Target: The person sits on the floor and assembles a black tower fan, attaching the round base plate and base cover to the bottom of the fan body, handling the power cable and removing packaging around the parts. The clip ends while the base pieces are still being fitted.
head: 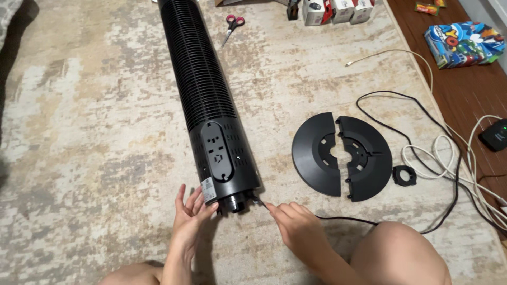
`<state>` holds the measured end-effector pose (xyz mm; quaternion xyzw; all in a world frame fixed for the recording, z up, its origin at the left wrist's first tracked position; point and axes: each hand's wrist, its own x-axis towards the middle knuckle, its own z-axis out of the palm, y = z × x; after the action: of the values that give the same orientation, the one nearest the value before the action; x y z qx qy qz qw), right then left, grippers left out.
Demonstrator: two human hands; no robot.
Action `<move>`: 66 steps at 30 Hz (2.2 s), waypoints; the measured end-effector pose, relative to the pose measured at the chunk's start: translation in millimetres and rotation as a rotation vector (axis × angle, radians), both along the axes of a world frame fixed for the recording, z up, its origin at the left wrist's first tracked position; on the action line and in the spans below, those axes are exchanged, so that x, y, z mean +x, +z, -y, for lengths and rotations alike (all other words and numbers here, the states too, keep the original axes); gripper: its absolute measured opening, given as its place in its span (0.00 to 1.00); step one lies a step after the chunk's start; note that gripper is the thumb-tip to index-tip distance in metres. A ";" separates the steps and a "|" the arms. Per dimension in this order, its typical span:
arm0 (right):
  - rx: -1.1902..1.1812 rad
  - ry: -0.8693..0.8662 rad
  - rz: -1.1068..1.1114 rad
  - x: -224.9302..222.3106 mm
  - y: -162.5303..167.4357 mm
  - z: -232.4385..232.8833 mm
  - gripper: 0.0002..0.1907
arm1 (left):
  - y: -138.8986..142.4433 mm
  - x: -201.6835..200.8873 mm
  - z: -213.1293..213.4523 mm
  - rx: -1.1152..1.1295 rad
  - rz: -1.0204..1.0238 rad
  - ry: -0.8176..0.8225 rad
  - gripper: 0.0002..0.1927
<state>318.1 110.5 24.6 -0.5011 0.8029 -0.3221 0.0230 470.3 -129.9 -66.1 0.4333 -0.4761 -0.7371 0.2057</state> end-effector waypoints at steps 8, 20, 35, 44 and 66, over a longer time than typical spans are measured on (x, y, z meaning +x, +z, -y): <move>-0.028 0.016 0.148 -7.8 2.9 -3.9 0.15 | 34.0 8.7 10.4 -0.277 0.889 -0.283 0.29; -0.066 0.257 0.043 14.4 -1.8 20.2 0.18 | 76.8 -57.3 29.2 -0.561 0.452 -0.170 0.76; 0.153 -0.174 1.255 -0.2 -67.0 131.9 0.81 | 76.0 -74.5 90.0 -0.264 0.544 -0.261 0.87; 0.044 -0.240 1.203 9.9 -48.9 137.8 0.78 | 75.0 -76.7 91.4 -0.213 0.535 -0.275 0.88; 0.112 -0.141 1.317 -39.0 -117.4 73.2 0.17 | 68.9 -46.1 91.7 0.034 0.375 -0.193 0.80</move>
<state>279.1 37.3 -92.8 -0.1438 0.6675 -0.5194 0.5137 424.2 -221.6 2.8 0.5187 -0.5327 -0.6678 0.0346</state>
